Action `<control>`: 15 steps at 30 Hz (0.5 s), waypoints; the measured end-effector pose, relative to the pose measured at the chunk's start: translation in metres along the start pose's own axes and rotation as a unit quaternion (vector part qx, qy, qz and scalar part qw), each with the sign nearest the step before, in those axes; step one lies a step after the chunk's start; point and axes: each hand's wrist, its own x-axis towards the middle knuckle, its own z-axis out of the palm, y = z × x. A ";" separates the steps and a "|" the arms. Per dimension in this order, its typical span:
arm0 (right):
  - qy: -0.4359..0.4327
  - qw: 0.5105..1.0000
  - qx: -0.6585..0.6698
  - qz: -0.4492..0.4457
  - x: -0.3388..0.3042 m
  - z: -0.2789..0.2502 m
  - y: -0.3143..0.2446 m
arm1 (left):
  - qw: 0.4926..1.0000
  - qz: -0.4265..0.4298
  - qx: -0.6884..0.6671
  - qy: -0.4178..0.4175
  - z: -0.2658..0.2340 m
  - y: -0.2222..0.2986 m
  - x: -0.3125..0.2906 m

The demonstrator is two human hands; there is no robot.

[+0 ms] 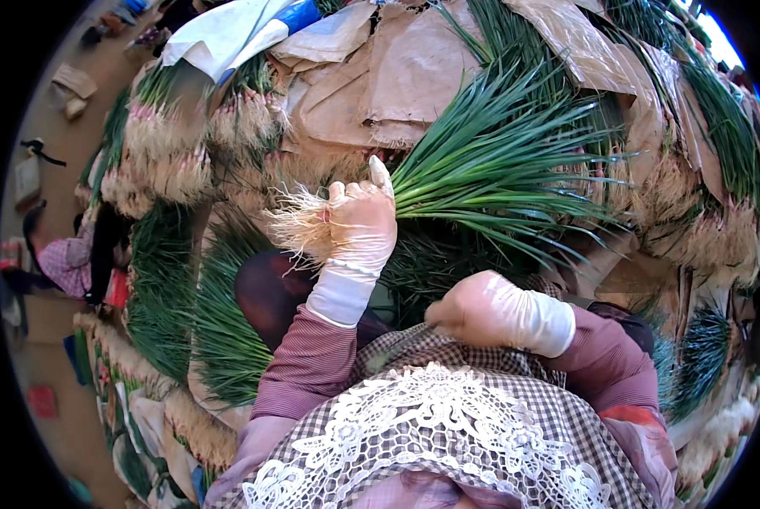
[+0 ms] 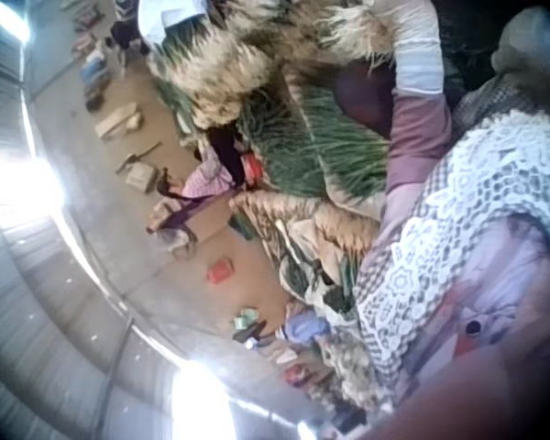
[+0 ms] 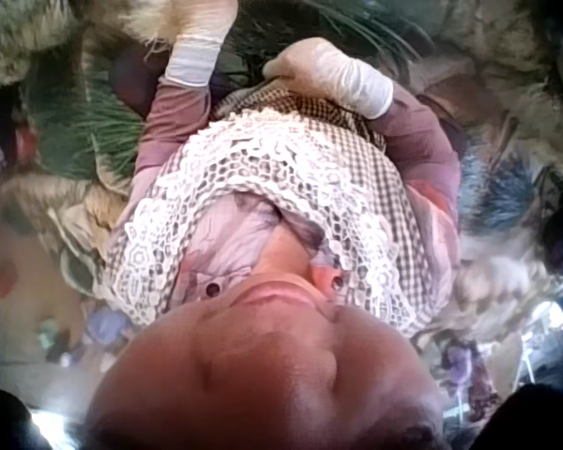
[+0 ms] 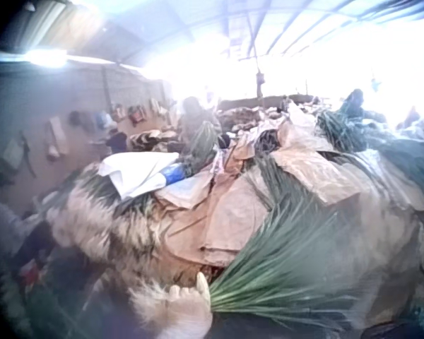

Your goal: The person sorts and cleans bundles of green onions, removing loose skins by hand and placing them onto stacks, before covering the piles with paper sheets.

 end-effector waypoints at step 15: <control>0.362 0.501 0.784 -0.055 0.045 0.006 -0.005 | 0.988 0.010 -0.130 0.084 -0.076 0.010 -0.023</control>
